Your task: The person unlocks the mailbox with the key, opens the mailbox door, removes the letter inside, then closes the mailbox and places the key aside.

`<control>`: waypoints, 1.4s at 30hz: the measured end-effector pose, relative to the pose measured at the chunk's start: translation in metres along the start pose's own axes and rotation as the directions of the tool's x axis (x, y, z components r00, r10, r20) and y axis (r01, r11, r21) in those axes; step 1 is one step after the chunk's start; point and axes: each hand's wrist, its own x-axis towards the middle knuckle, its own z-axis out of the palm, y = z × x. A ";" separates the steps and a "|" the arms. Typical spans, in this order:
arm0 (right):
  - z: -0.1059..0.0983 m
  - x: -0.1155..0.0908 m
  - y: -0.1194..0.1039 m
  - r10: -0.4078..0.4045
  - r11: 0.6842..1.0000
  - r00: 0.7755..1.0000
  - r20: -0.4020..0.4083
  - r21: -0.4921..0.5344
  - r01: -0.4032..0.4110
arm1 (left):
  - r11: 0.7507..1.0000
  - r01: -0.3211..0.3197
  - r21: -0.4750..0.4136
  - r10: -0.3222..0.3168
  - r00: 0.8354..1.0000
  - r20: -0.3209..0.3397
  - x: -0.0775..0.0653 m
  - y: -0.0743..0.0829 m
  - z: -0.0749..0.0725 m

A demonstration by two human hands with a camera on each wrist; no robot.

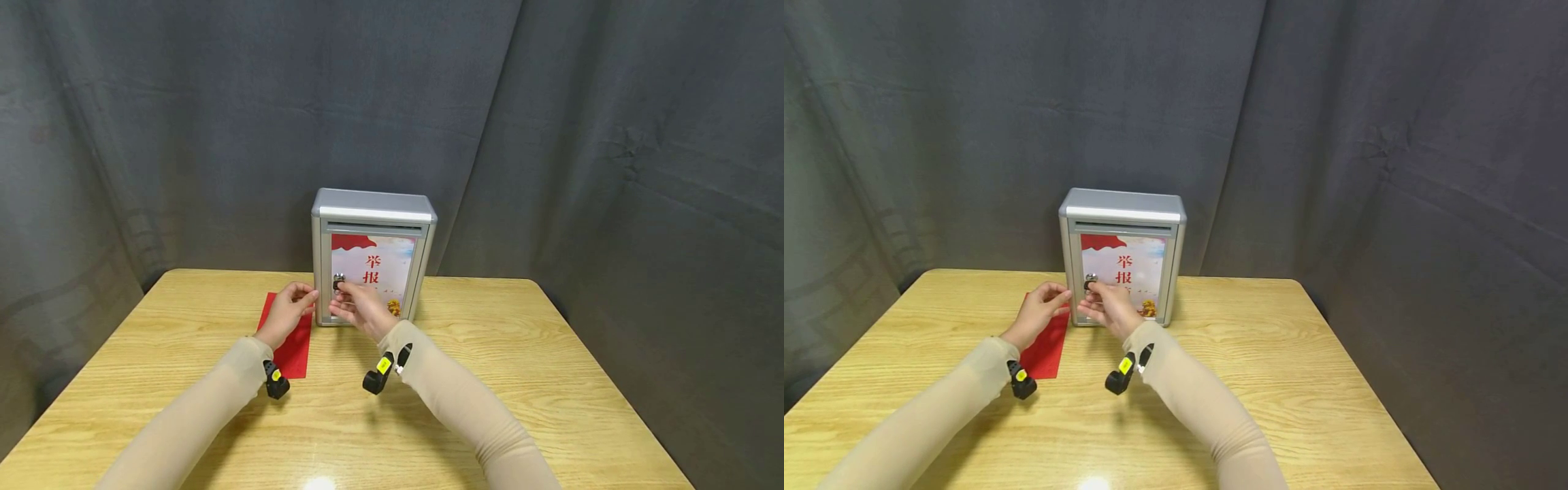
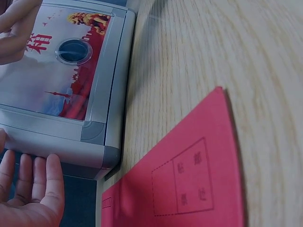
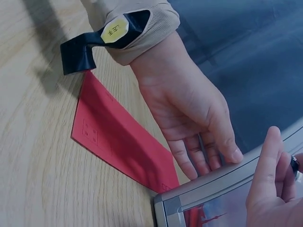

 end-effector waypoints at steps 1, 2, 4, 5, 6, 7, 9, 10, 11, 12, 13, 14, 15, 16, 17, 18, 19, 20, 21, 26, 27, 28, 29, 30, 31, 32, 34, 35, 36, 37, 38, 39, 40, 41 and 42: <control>0.000 0.000 0.000 -0.009 1.000 1.000 0.005 -0.009 0.009 | 1.000 0.000 0.000 0.000 1.000 0.001 -0.002 0.004 0.000; 0.000 0.000 0.000 -0.017 1.000 1.000 0.007 -0.021 0.017 | 1.000 0.000 0.000 0.000 1.000 0.003 -0.005 0.008 0.001; 0.000 0.001 0.001 -0.037 0.998 0.999 0.016 -0.055 0.038 | 1.000 0.001 0.002 -0.001 1.000 0.002 -0.010 0.016 0.002; 0.000 0.001 0.001 -0.047 0.996 0.999 0.017 -0.073 0.048 | 1.000 0.001 0.003 -0.001 1.000 0.002 -0.013 0.020 0.002; 0.000 0.001 0.001 -0.058 0.995 0.998 0.017 -0.086 0.059 | 1.000 0.000 0.001 0.000 1.000 0.002 -0.015 0.023 0.003; 0.001 0.001 0.001 -0.062 0.994 0.998 0.016 -0.092 0.063 | 1.000 0.000 -0.002 0.000 1.000 0.002 -0.017 0.025 0.003; 0.001 0.000 0.001 -0.061 0.995 0.998 0.007 -0.085 0.061 | 1.000 0.000 -0.011 0.000 1.000 0.001 -0.018 0.027 0.004; 0.001 0.000 0.001 -0.055 0.996 0.999 0.004 -0.068 0.055 | 1.000 -0.001 -0.012 0.001 1.000 0.002 -0.018 0.027 0.004; 0.000 0.000 0.001 -0.047 0.998 0.999 0.002 -0.046 0.047 | 1.000 -0.002 -0.014 0.002 1.000 0.003 -0.018 0.027 0.003; 0.000 0.000 0.002 -0.038 0.999 0.999 0.003 -0.023 0.038 | 1.000 -0.003 -0.014 0.003 1.000 0.005 -0.017 0.026 0.003; -0.001 0.000 0.002 -0.025 1.000 1.000 0.004 -0.001 0.025 | 1.000 -0.004 -0.010 0.004 1.000 0.005 -0.016 0.025 0.003; -0.001 0.000 0.002 -0.016 1.000 1.000 0.006 0.019 0.016 | 1.000 -0.003 -0.013 0.003 1.000 0.005 -0.014 0.022 0.003; -0.002 0.000 0.002 -0.006 0.999 1.000 0.009 0.036 0.006 | 1.000 -0.005 -0.016 0.005 1.000 0.005 -0.011 0.018 0.002; -0.002 0.001 0.002 0.001 0.999 1.000 0.013 0.046 -0.002 | 1.000 -0.004 -0.017 0.004 1.000 0.005 -0.009 0.014 0.002; -0.003 0.001 0.001 0.007 0.999 1.000 0.015 0.052 -0.007 | 1.000 -0.004 -0.016 0.005 1.000 0.004 -0.006 0.010 0.002; -0.003 0.000 0.001 0.009 0.999 1.000 0.016 0.053 -0.010 | 1.000 -0.006 -0.014 0.006 1.000 0.002 -0.003 0.006 0.001; -0.003 0.000 0.001 0.009 0.999 1.000 0.018 0.049 -0.010 | 1.000 -0.007 -0.015 0.007 1.000 0.000 0.000 0.002 0.001; -0.003 0.001 0.001 0.006 0.999 1.000 0.021 0.040 -0.007 | 1.000 -0.008 -0.016 0.008 1.000 -0.003 0.002 -0.002 0.001; -0.003 0.001 0.001 0.002 1.000 1.000 0.024 0.028 -0.003 | 1.000 -0.010 -0.008 0.010 1.000 -0.006 0.002 -0.003 0.001; -0.003 0.001 0.001 -0.041 0.996 0.998 0.039 -0.081 0.044 | 1.000 -0.012 0.001 0.012 1.000 -0.012 0.001 -0.004 0.001; -0.003 0.001 0.001 -0.049 0.994 0.998 0.040 -0.098 0.053 | 1.000 -0.015 0.003 0.015 1.000 -0.010 0.001 -0.004 0.001; -0.003 0.001 0.001 -0.053 0.992 0.998 0.041 -0.108 0.057 | 1.000 -0.014 0.001 0.015 1.000 -0.009 0.001 -0.003 0.002; -0.004 0.001 0.001 -0.054 0.992 0.998 0.041 -0.109 0.059 | 1.000 -0.015 0.004 0.015 1.000 -0.009 0.001 -0.004 0.002; -0.004 0.001 0.001 -0.050 0.994 0.998 0.043 -0.098 0.054 | 1.000 -0.014 0.003 0.014 1.000 -0.008 0.001 -0.004 0.002; -0.004 0.001 0.001 -0.046 0.995 0.998 0.047 -0.085 0.050 | 1.000 -0.013 0.007 0.013 1.000 -0.007 0.002 -0.004 0.002; -0.005 0.001 0.001 -0.035 0.997 0.998 0.050 -0.064 0.039 | 1.000 -0.014 0.007 0.014 1.000 -0.005 0.002 -0.004 0.002; -0.005 0.001 0.001 -0.009 1.000 0.998 0.057 -0.022 0.010 | 1.000 -0.011 0.008 0.012 1.000 -0.003 0.002 -0.004 0.002; -0.006 0.001 0.001 0.003 1.000 0.998 0.058 -0.002 -0.003 | 1.000 -0.012 0.011 0.012 1.000 -0.002 0.002 -0.004 0.002; -0.006 0.001 0.001 0.013 1.000 0.998 0.059 0.016 -0.014 | 1.000 -0.011 0.007 0.011 1.000 -0.002 0.003 -0.004 0.002; -0.006 0.000 0.001 0.023 0.999 0.998 0.060 0.030 -0.025 | 1.000 -0.012 0.008 0.012 1.000 -0.001 0.003 -0.004 0.002; -0.005 0.000 0.001 0.030 0.999 0.998 0.059 0.039 -0.032 | 1.000 -0.014 0.004 0.014 1.000 -0.002 0.003 -0.004 0.002; -0.005 0.000 0.001 0.032 0.998 0.998 0.061 0.044 -0.035 | 1.000 -0.015 0.002 0.015 1.000 -0.002 0.004 -0.004 0.002; -0.005 0.000 0.001 0.035 0.998 0.997 0.062 0.047 -0.038 | 1.000 -0.017 -0.002 0.017 1.000 -0.004 0.004 -0.005 0.001; -0.005 0.000 0.001 0.035 0.998 0.997 0.062 0.048 -0.038 | 1.000 -0.018 -0.006 0.018 1.000 -0.003 0.004 -0.004 0.001; -0.005 0.000 0.001 0.034 0.998 0.997 0.063 0.044 -0.037 | 1.000 -0.019 -0.012 0.019 1.000 -0.003 0.004 -0.005 0.001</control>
